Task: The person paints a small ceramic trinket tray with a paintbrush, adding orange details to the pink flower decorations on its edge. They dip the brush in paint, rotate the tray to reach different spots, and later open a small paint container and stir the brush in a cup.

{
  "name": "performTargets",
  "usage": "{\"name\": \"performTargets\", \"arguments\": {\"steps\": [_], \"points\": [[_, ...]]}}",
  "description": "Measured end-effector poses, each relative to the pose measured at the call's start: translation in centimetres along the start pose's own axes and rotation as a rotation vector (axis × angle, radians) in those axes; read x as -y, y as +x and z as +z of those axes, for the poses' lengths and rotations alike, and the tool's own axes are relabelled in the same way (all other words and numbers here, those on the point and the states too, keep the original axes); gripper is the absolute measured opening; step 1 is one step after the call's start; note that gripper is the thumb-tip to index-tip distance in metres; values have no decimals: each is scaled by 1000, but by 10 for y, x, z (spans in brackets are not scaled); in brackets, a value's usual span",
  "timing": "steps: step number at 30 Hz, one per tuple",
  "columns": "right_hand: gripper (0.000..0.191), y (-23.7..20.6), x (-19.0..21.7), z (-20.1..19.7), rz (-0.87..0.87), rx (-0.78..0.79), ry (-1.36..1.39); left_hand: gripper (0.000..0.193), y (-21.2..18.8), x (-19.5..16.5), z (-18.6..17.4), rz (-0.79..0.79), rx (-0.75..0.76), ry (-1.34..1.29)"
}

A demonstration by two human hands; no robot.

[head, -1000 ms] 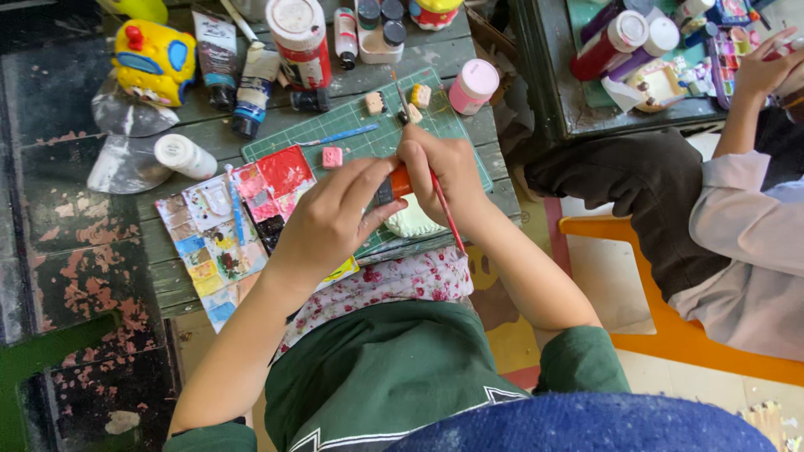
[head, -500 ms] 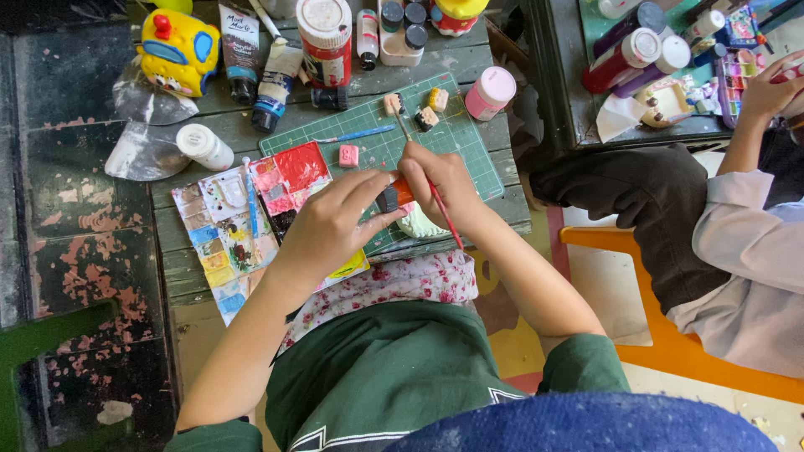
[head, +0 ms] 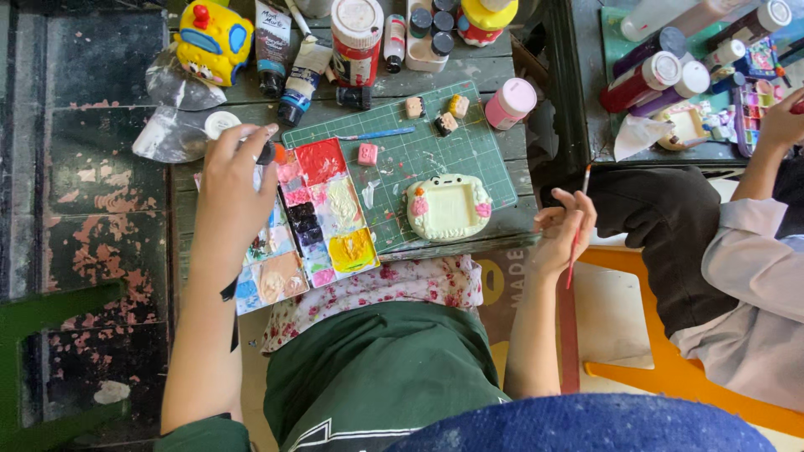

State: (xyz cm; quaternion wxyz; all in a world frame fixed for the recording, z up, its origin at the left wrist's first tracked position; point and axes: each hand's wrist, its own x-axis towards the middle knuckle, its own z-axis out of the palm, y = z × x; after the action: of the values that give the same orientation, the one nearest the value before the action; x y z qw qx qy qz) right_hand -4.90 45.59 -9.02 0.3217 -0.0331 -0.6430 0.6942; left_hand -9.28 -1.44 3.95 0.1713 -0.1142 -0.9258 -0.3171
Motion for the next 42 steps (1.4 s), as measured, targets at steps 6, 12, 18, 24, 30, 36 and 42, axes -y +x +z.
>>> {"name": "performTargets", "arguments": {"steps": [6,12,18,24,30,36,42], "points": [[44,-6,-29,-3,155,-18,141,51,-6,-22,31,-111,38,-315],[33,-4,-27,-5,243,28,267,42,-12,-27,42,7,1,-207],[11,-2,-22,-8,296,-31,380,39,-16,-26,42,-89,-31,-229],[11,2,-24,-12,305,-37,429,40,-2,-1,36,-138,-130,-40],[11,-1,-27,-13,292,-42,420,39,6,22,44,-92,-109,280],[10,0,-20,-7,316,-33,408,37,12,41,60,-29,-157,544],[11,-7,28,40,23,265,-143,26,18,57,70,-34,-127,587]]}}
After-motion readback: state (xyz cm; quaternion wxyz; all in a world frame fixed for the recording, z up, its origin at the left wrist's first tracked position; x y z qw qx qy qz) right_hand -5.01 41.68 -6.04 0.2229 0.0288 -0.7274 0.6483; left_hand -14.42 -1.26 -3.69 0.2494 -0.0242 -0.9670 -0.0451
